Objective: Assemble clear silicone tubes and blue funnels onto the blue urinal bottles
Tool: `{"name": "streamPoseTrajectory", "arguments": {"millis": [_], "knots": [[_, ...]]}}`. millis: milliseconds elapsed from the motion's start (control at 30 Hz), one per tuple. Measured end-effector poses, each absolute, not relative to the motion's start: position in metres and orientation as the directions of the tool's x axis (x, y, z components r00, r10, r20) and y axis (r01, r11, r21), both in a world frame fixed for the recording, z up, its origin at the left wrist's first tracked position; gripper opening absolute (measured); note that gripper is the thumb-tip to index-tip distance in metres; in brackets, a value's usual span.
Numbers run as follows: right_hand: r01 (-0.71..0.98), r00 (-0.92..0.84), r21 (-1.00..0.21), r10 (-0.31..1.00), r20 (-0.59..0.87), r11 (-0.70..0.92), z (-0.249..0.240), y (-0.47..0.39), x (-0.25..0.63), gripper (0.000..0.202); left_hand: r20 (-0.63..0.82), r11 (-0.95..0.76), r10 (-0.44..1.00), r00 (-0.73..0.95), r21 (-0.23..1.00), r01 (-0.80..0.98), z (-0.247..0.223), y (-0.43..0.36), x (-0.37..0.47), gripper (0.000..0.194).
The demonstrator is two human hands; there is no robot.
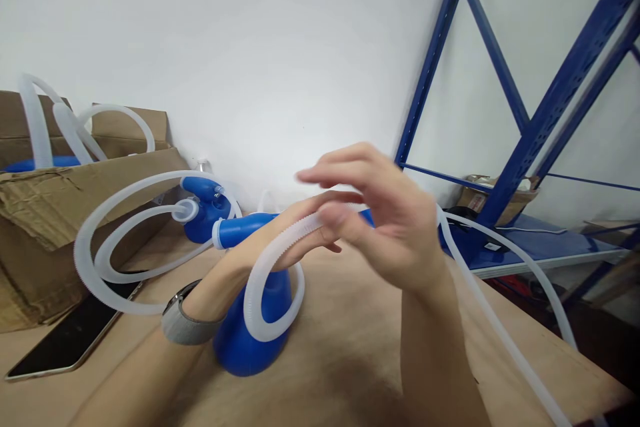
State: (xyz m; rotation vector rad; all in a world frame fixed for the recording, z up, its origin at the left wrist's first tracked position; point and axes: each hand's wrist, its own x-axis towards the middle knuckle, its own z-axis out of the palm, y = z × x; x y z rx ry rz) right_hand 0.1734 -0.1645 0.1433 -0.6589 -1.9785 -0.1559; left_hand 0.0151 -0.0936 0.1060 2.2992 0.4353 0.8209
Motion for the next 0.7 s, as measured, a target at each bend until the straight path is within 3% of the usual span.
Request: {"name": "streamPoseTrajectory", "arguments": {"millis": [100,167,233,300,533,700], "knots": [[0.592,-0.184,-0.375,0.572,0.799,0.713,0.146,-0.154,0.208,0.044,0.409,-0.571,0.4,0.82,0.811,-0.126,0.108,-0.094,0.011,0.043],[0.672,-0.213,-0.484,0.772,0.599,0.56,0.144,-0.143,0.236,0.052,0.354,-0.491,0.338,0.872,0.857,-0.158,0.107,-0.091,0.007,0.042],[0.784,-0.229,-0.487,0.908,0.351,0.386,0.139,-0.131,0.262,0.054,0.336,-0.461,0.266,0.904,0.867,-0.187,0.106,-0.086,0.004,0.039],[0.809,-0.233,-0.491,0.943,0.238,0.324,0.131,-0.12,0.282,0.054,0.34,-0.431,0.212,0.916,0.874,-0.224,0.105,-0.079,0.001,0.037],[0.775,-0.05,-0.605,0.973,0.227,0.181,0.119,-0.114,0.299,0.063,0.23,-0.319,0.296,0.927,0.939,-0.131,0.109,-0.063,-0.022,0.039],[0.742,-0.038,-0.631,0.954,0.298,0.226,0.115,-0.105,0.301,0.054,0.06,-0.392,0.216,0.974,0.92,0.03,0.118,-0.062,-0.032,0.033]]}}
